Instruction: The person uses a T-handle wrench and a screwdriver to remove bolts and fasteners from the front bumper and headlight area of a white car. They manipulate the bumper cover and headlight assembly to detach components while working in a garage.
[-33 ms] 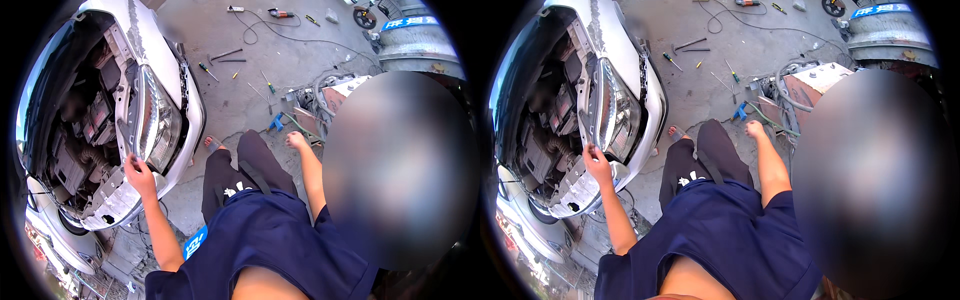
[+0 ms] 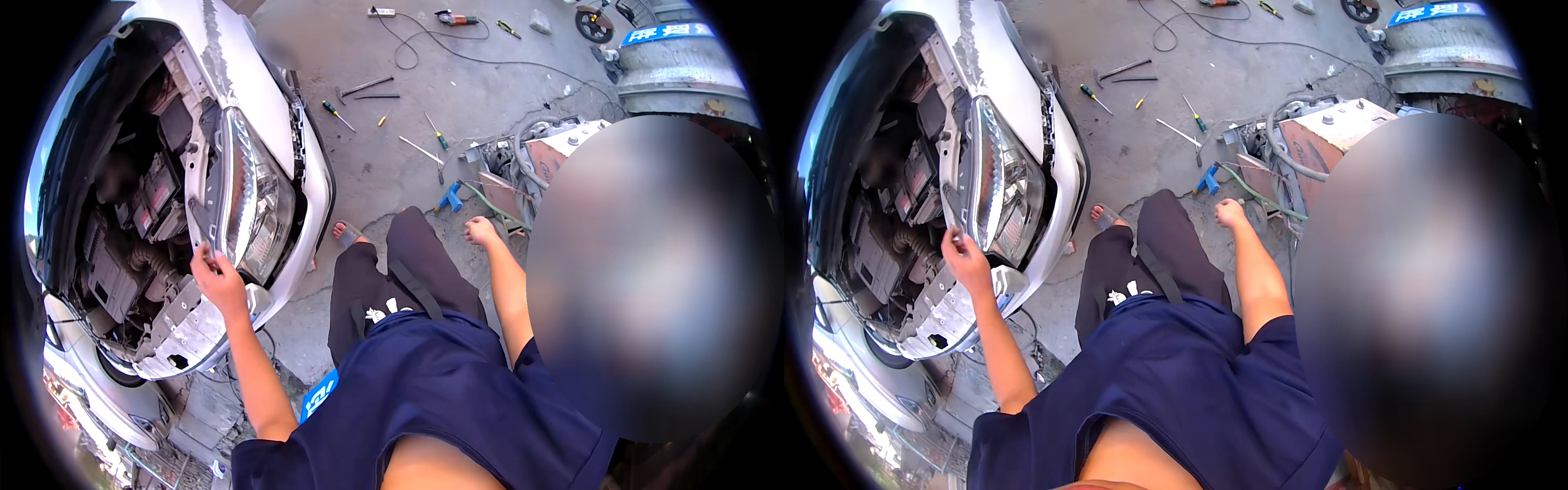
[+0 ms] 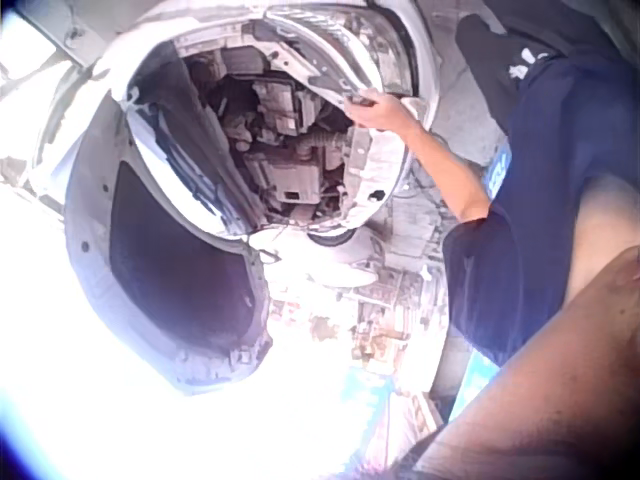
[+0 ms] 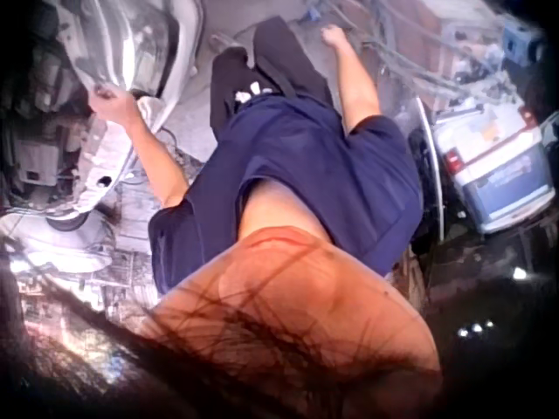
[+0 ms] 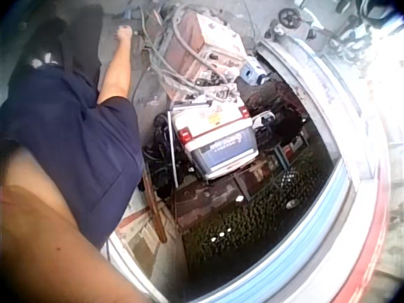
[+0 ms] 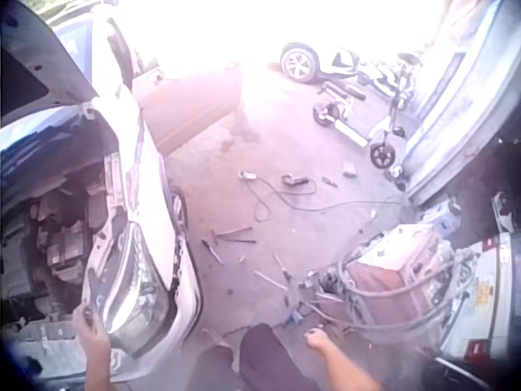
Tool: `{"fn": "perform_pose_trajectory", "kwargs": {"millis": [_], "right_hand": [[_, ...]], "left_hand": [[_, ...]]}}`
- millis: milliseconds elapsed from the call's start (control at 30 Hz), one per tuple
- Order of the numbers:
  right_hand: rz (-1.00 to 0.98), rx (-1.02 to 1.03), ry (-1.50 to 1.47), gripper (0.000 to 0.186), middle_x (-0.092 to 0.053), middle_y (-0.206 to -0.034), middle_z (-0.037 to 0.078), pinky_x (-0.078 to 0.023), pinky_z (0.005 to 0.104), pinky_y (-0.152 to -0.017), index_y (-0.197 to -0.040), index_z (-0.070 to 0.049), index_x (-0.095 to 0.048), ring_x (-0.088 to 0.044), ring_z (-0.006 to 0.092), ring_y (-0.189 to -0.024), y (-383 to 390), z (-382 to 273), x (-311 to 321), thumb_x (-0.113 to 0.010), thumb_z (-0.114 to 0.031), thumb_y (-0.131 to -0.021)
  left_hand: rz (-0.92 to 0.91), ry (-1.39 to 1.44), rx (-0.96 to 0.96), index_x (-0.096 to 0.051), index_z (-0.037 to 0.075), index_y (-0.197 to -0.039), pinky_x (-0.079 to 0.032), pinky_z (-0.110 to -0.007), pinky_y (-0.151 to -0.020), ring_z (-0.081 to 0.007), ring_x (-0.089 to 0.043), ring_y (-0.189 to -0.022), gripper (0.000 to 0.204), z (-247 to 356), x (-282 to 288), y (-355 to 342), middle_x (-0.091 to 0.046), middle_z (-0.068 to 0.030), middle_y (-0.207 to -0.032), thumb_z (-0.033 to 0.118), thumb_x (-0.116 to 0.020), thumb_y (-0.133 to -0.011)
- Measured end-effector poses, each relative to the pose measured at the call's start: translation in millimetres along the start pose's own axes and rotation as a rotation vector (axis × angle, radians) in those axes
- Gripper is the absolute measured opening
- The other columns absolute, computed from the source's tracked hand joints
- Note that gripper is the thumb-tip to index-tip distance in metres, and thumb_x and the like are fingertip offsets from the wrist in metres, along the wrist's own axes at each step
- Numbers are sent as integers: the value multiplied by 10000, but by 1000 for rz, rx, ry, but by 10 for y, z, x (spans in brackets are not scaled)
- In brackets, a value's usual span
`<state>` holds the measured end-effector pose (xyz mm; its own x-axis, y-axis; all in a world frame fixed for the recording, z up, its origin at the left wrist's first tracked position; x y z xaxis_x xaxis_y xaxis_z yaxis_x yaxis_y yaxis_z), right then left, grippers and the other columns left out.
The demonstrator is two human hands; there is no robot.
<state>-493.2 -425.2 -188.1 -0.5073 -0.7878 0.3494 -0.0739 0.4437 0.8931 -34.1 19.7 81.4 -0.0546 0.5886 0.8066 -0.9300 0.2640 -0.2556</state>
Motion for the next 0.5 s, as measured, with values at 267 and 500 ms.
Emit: {"fn": "perform_pose_trajectory", "kwargs": {"millis": [267, 500], "right_hand": [[-16, -20, 11, 249, -718, -864, 137, -577, 381, -675, -1072, 4, -687, -720, 238, -742, -749, 28, -454, -624, -206, -953], [96, 268, 590, 392, -724, -1132, 236, -520, 461, -1003, -1087, 15, -704, -679, 405, -1108, -3409, -704, -912, -616, -321, -906]], "left_hand": [[52, -342, 104, -526, -41, -1356, -356, -528, -1118, -421, -472, -1294, 485, -162, -767, -714, -525, -260, -1374, 263, -638, -996], [219, -482, 324, -504, -38, -1442, -449, -463, -1081, -376, -547, -1281, 537, -390, -788, -571, -542, -239, -1410, 365, -479, -1088]]}}
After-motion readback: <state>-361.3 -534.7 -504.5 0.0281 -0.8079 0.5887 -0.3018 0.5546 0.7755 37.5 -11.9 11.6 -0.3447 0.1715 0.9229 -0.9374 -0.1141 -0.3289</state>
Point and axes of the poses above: each hand's wrist, its own y-axis away from the middle knuckle, its own x-axis out of the back of the hand, z = x × y, the point moved 3 cm from there along -y, towards the middle knuckle
